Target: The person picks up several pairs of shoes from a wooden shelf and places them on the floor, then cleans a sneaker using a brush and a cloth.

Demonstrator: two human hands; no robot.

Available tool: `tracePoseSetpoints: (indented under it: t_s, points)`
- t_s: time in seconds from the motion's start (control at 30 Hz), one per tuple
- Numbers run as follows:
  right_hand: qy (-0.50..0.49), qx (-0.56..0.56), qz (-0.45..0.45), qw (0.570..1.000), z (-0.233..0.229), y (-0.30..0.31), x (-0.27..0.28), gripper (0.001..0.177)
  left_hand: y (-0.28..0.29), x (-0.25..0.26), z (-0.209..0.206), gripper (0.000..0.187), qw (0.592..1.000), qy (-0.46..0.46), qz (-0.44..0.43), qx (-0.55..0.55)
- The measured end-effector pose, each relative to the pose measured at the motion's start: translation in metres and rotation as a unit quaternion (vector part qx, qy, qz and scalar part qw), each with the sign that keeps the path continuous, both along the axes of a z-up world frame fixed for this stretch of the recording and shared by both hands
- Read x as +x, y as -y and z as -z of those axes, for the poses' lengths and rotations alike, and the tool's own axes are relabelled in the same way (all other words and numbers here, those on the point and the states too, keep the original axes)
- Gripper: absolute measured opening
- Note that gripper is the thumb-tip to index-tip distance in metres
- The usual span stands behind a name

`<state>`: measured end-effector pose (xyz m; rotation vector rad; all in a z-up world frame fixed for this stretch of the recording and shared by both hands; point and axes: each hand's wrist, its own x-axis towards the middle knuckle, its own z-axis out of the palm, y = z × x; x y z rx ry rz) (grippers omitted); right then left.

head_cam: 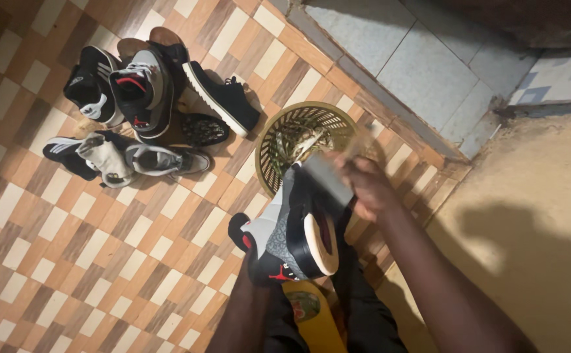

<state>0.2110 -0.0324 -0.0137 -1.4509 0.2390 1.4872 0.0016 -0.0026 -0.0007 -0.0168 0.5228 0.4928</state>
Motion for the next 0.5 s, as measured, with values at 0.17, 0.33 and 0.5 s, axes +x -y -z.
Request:
tracePoseSetpoints:
  t_s: [0.17,0.33,0.5]
  points:
    - [0.085,-0.081,-0.119,0.986,0.009,-0.021,0.013,0.037,0.016,-0.008,-0.005,0.037,1.000,-0.004,0.011,-0.008]
    - [0.033,-0.065,-0.002,0.997,0.007,-0.018,0.023,0.036,0.008,-0.013,-0.003,0.037,1.000,-0.008,0.016,-0.003]
    - [0.038,0.013,-0.137,0.990,0.021,0.003,0.011,0.040,0.001,-0.015,0.002,0.037,1.000,-0.008,0.008,0.006]
